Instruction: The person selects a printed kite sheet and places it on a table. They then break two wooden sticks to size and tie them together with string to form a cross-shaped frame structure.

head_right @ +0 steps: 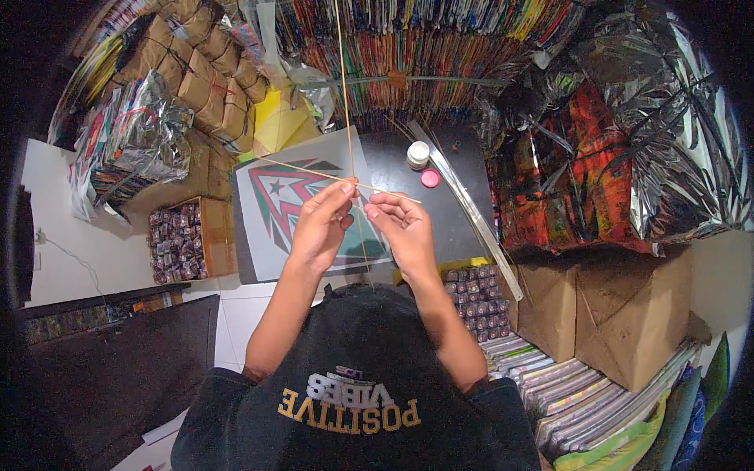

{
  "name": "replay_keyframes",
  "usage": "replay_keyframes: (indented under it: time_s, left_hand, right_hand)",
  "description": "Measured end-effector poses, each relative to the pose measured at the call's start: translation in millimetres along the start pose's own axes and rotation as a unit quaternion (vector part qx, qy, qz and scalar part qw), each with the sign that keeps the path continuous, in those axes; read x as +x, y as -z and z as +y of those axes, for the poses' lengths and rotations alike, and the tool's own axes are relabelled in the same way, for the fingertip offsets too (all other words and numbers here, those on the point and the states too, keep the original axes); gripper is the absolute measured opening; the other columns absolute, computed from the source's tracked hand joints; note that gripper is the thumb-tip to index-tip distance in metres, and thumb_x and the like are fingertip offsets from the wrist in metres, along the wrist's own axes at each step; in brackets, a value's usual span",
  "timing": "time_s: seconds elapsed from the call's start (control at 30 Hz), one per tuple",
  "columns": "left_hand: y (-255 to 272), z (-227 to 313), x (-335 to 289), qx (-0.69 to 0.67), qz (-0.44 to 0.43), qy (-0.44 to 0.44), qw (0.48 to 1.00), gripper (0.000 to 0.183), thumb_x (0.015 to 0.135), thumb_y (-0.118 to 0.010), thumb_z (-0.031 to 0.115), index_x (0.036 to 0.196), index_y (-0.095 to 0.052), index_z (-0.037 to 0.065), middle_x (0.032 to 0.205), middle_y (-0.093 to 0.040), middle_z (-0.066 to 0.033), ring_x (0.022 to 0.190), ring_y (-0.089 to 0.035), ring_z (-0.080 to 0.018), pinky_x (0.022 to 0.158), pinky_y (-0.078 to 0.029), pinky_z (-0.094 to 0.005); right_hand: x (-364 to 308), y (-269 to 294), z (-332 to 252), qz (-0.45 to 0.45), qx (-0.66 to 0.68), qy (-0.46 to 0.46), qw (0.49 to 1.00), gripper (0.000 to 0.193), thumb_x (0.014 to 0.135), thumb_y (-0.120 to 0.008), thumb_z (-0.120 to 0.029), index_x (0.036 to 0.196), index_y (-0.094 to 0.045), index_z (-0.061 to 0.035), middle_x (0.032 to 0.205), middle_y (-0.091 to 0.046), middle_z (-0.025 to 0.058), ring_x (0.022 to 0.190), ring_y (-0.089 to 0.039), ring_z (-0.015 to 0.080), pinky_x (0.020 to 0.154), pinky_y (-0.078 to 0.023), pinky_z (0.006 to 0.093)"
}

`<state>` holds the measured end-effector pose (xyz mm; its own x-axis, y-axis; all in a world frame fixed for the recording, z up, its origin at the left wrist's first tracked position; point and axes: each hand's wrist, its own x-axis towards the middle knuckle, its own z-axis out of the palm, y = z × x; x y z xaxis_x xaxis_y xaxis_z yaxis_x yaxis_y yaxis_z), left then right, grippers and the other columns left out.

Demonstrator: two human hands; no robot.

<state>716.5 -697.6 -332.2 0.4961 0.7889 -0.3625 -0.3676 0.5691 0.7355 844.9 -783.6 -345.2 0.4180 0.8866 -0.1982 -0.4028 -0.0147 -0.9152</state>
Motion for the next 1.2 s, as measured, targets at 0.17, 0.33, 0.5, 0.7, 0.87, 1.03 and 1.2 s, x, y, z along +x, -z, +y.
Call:
replay_keyframes:
  time_s: [0.17,0.33,0.5,0.7,0.87,1.03,1.2]
  left_hand:
    - [-3,3,-2,0.009,0.001,0.011,1.0,0.025,0.093,-0.072,0.018,0.112,-0.072,0.002,0.09,-0.069,0.0033,0.068,-0.046,-0.0011,0.06,-0.032,-0.0208]
    - [-4,3,-2,0.007,-0.004,0.012,1.0,0.024,0.093,-0.072,0.019,0.112,-0.073,0.003,0.09,-0.069,0.0038,0.068,-0.046,-0.0013,0.061,-0.033,-0.0207]
    - [1,2,-1,0.025,-0.016,0.017,0.999,0.026,0.093,-0.072,0.022,0.113,-0.07,0.006,0.093,-0.066,0.0044,0.077,-0.051,-0.0035,0.068,-0.036,-0.023]
    - [0,-1,0,0.011,-0.002,0.007,1.0,0.024,0.093,-0.073,0.02,0.112,-0.074,0.005,0.093,-0.07,0.0022,0.069,-0.048,-0.0017,0.063,-0.035,-0.0212]
    - [-5,2,-2,0.022,0.007,0.01,1.0,0.025,0.093,-0.073,0.02,0.112,-0.074,0.005,0.093,-0.071,0.0016,0.066,-0.046,-0.0019,0.063,-0.035,-0.0208]
    - [-4,-2,-2,0.032,0.002,0.007,0.999,0.024,0.093,-0.073,0.02,0.112,-0.073,0.005,0.093,-0.069,0.0025,0.069,-0.047,-0.003,0.065,-0.036,-0.0222]
    - [-7,-4,-2,0.019,0.001,0.0,1.0,0.022,0.093,-0.073,0.018,0.11,-0.074,0.004,0.088,-0.07,0.0036,0.064,-0.046,-0.0016,0.059,-0.034,-0.0196]
  right_hand:
    - [4,6,9,0.003,-0.011,0.043,0.999,0.021,0.093,-0.067,0.0,0.112,-0.062,0.0025,0.108,-0.067,0.0076,0.102,-0.066,0.0138,0.093,-0.052,0.0269]
    - [4,4,6,-0.028,-0.012,0.043,0.999,0.023,0.093,-0.062,0.003,0.116,-0.06,0.0024,0.11,-0.067,0.0082,0.105,-0.066,0.0153,0.096,-0.051,0.0285]
    - [6,16,11,-0.104,-0.012,0.048,0.993,0.031,0.091,-0.06,0.004,0.122,-0.058,0.0014,0.115,-0.065,0.0072,0.11,-0.063,0.0153,0.098,-0.049,0.0288]
    - [-2,19,11,-0.176,-0.053,0.085,0.979,0.041,0.087,-0.069,0.0,0.126,-0.055,-0.0002,0.115,-0.064,0.0048,0.108,-0.062,0.0133,0.095,-0.049,0.0276]
    - [-2,18,10,-0.18,-0.125,0.055,0.974,0.031,0.087,-0.073,-0.002,0.115,-0.061,0.0006,0.105,-0.064,0.0024,0.095,-0.061,0.0093,0.087,-0.05,0.026]
    - [-4,10,10,-0.122,-0.173,0.053,0.976,0.021,0.089,-0.072,-0.002,0.108,-0.063,0.0017,0.093,-0.064,-0.0005,0.084,-0.059,0.004,0.074,-0.048,0.02]
    - [-3,6,12,-0.064,-0.167,0.051,0.983,0.023,0.089,-0.071,-0.002,0.109,-0.062,0.0023,0.094,-0.062,0.0004,0.082,-0.057,0.0021,0.069,-0.047,0.0162]
